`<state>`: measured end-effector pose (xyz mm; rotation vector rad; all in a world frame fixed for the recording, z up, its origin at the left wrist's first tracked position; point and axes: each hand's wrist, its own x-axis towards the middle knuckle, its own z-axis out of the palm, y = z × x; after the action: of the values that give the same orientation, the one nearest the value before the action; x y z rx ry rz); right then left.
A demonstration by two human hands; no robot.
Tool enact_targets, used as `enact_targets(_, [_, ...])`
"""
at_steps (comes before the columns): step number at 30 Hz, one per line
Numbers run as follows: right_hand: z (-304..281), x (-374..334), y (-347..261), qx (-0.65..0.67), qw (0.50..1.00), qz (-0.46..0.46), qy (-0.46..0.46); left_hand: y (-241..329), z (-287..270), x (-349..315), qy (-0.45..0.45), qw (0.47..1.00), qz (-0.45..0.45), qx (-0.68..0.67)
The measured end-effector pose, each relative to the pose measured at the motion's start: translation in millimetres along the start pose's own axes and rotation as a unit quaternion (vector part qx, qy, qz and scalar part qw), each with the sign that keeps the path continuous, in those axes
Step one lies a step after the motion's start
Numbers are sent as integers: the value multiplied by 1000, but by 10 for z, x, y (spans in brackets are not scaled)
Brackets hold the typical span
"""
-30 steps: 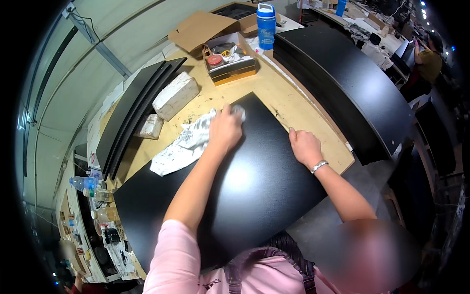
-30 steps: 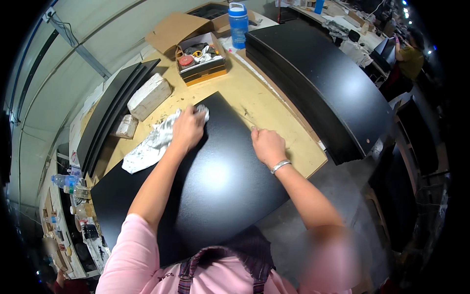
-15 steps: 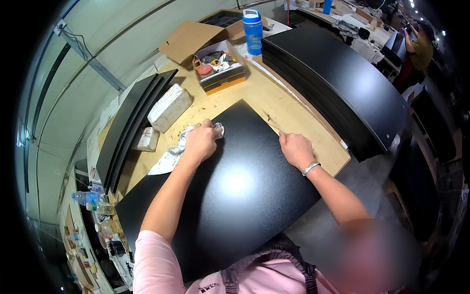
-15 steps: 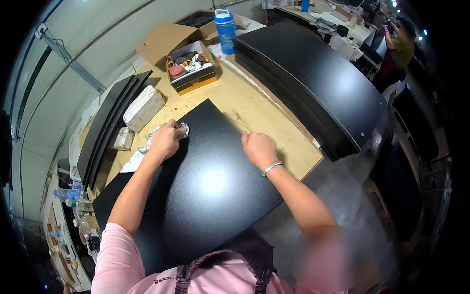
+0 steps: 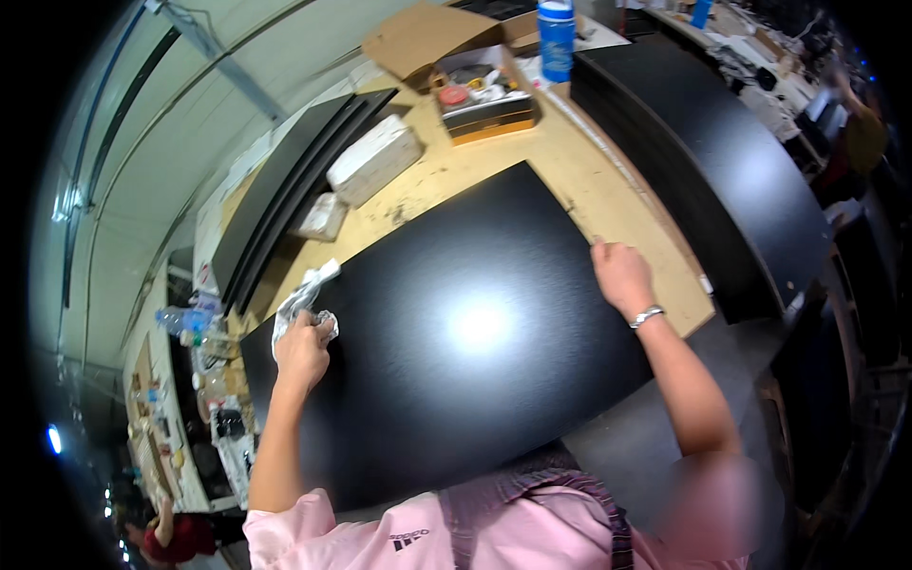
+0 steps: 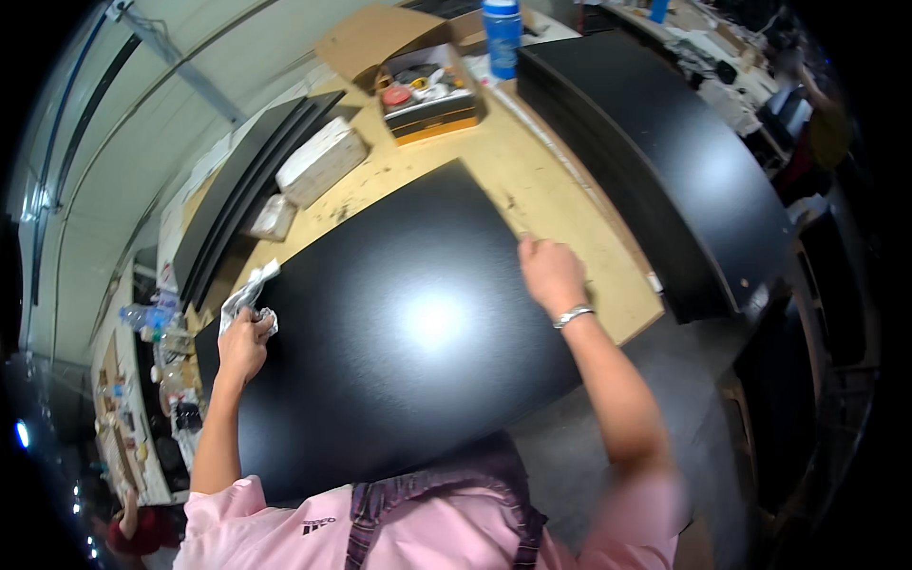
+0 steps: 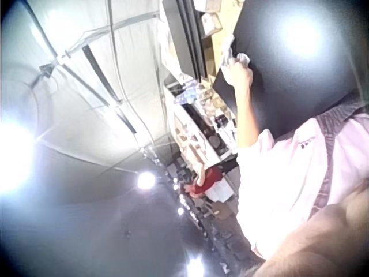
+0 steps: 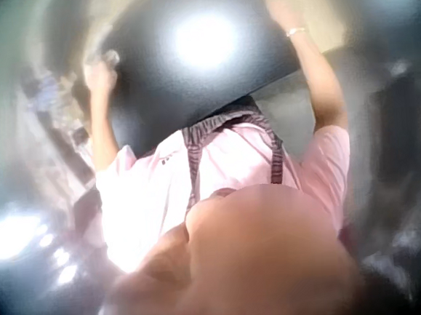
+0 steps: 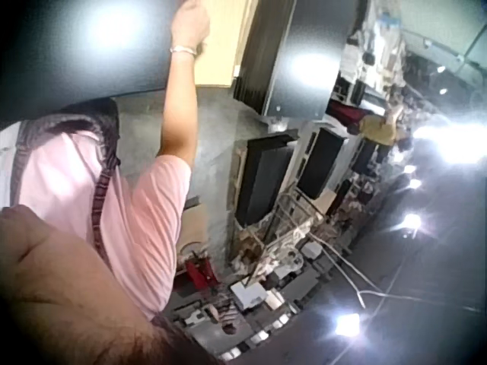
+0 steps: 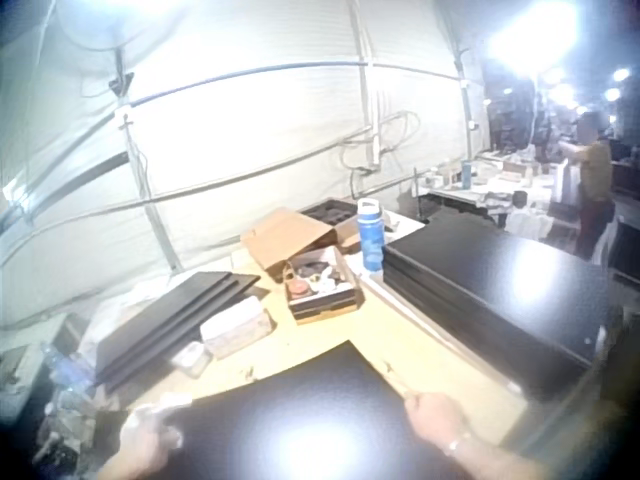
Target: The person cleans a large black board on a workbench using a white cloth and a small rectangular block. They wipe the surface, apply a liquid from a bottle, and scrub the board. The person lifts and turns the board to clean different sides and edges.
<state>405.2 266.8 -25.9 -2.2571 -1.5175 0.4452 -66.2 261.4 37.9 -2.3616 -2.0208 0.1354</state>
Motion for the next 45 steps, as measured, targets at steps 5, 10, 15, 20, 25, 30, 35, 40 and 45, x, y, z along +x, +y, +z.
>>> enact_targets(5, [24,5,-37,13,1000,-4,-26,394,-22,29,89,989,109,-46])
enact_targets(10, [10,33,-5,5,1000,-17,-21,-217,116,41,52,997,-49,-43])
enact_targets(15, [64,64,57,4,1000,-15,-10,58,129,-380,108,991,24,-76])
enact_targets(20, [27,36,3,-2,1000,-25,-19,-324,269,-217,136,965,-115,-190])
enact_targets(25, [107,101,126,0,1000,-18,-11,8,262,-302,167,980,36,-102])
enact_targets(30, [78,66,55,-12,999,-34,-8,-451,208,-192,120,990,-74,-14])
enact_targets(35, [76,92,97,8,999,-35,3,61,114,-244,134,988,76,-3])
enact_targets(40, [114,106,129,3,999,-39,5,-301,167,-163,129,992,1,9])
enact_targets(45, [170,145,275,10,998,-56,16,268,293,-468,152,973,61,-165])
